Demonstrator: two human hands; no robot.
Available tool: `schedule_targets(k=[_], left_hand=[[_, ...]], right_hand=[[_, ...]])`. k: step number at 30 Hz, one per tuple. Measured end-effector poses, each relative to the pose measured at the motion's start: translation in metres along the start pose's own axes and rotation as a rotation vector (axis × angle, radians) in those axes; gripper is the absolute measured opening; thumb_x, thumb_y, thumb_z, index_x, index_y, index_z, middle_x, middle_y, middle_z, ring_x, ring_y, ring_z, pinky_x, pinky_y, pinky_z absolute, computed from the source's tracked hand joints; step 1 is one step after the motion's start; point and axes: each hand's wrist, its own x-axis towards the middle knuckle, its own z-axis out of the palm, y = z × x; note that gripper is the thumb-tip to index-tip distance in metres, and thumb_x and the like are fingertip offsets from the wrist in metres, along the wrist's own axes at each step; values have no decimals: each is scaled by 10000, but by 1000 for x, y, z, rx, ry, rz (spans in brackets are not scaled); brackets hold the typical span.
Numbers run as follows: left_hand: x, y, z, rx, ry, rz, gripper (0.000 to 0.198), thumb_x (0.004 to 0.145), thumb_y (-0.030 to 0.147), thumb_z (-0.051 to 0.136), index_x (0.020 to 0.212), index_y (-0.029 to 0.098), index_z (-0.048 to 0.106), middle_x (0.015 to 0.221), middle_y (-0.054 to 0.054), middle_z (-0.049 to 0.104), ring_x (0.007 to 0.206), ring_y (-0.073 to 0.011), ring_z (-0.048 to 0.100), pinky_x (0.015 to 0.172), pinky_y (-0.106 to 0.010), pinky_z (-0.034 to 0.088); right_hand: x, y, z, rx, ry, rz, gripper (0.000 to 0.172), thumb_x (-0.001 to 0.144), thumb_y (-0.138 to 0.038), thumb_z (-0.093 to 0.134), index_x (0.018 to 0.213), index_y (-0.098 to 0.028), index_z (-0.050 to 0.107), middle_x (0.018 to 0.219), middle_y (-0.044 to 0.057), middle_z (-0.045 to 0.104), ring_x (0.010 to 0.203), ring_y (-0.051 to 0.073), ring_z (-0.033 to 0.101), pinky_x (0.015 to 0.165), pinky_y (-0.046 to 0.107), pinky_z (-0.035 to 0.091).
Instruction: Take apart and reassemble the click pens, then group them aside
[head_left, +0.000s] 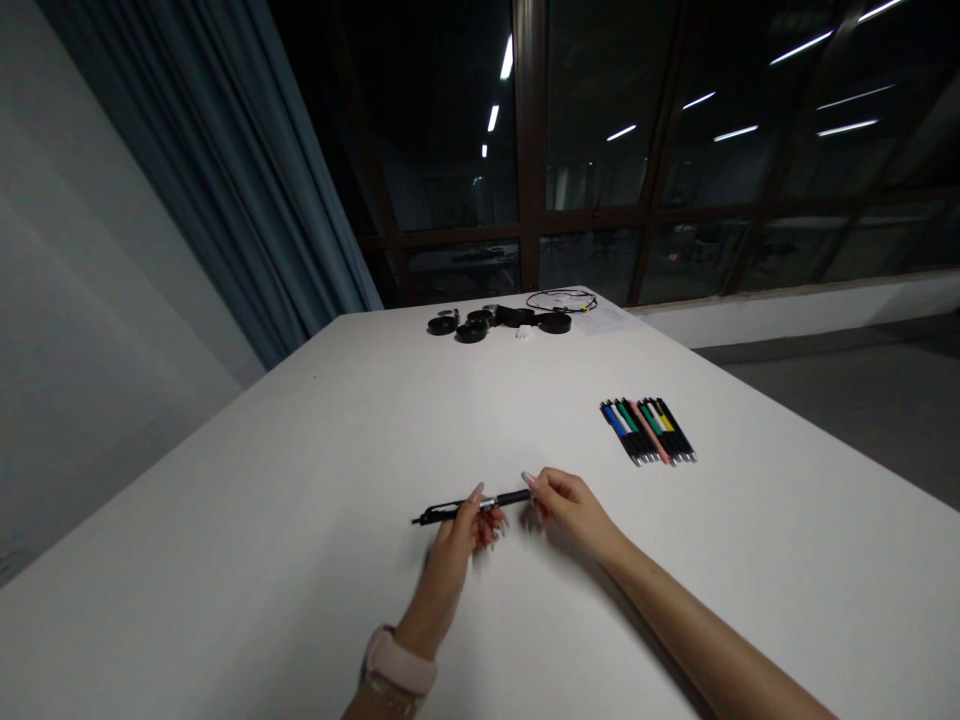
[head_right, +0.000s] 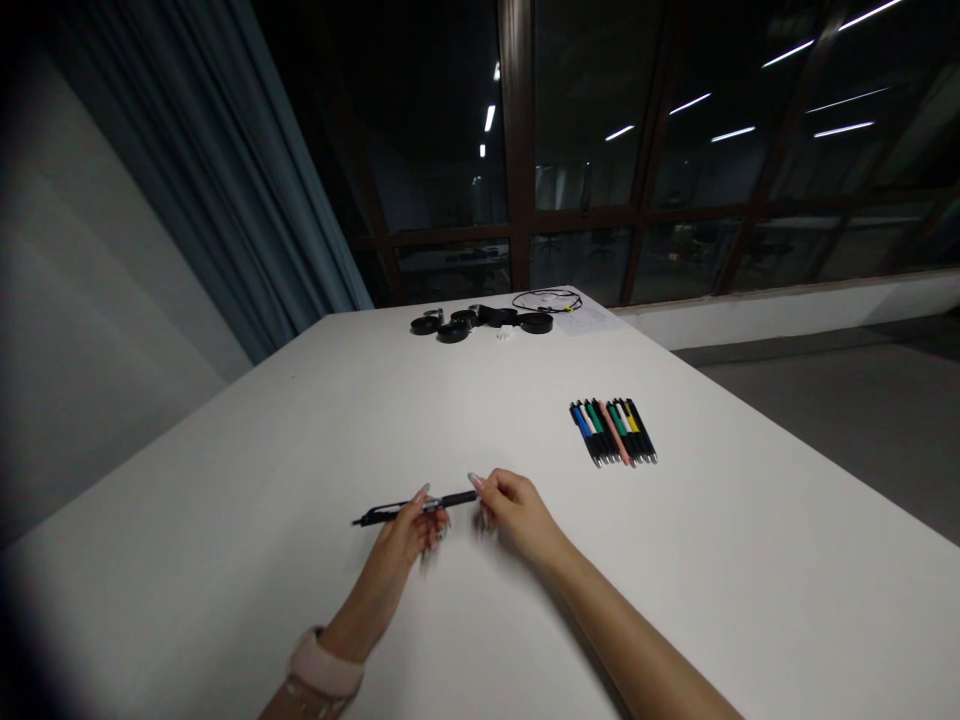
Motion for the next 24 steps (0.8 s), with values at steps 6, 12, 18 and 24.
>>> schedule_targets(k=[6, 12, 18, 24], left_hand=[[0, -6, -1, 41, -55, 76, 548, 596, 691, 716, 579, 148, 649, 567, -57, 664, 435, -92, 467, 450, -235, 329], [-2, -11, -5, 79, -67, 116, 604, 643, 751, 649, 618, 148, 669, 569, -40, 652, 474, -96, 489, 481, -231, 362], [1, -12, -5, 40, -55, 99, 620, 616, 770, 651, 575, 152, 641, 551, -42, 646, 470, -104, 497, 484, -240, 375], [3, -9, -4, 4, -23, 59, 607, 542, 763, 693, 565, 161, 626, 509, -32, 621, 439, -109, 487, 454, -242, 346]], right_hand=[[-1, 5, 0, -45, 0, 18, 613, 803, -726, 533, 474, -213, 465, 449, -40, 446, 458, 107, 401, 525, 269, 315], [-2, 3, 6, 5, -19, 98, 659, 748, -802, 510, 439, -229, 405, 392, -60, 372, 393, 91, 330, 451, 263, 251], [-3, -1, 7, 35, -41, 109, 699, 753, -851, 414, 443, -225, 451, 400, -32, 429, 422, 114, 426, 498, 274, 347], [-3, -1, 3, 43, -93, 53, 610, 785, -751, 529, 513, -204, 520, 482, -18, 504, 497, 124, 473, 576, 277, 381]])
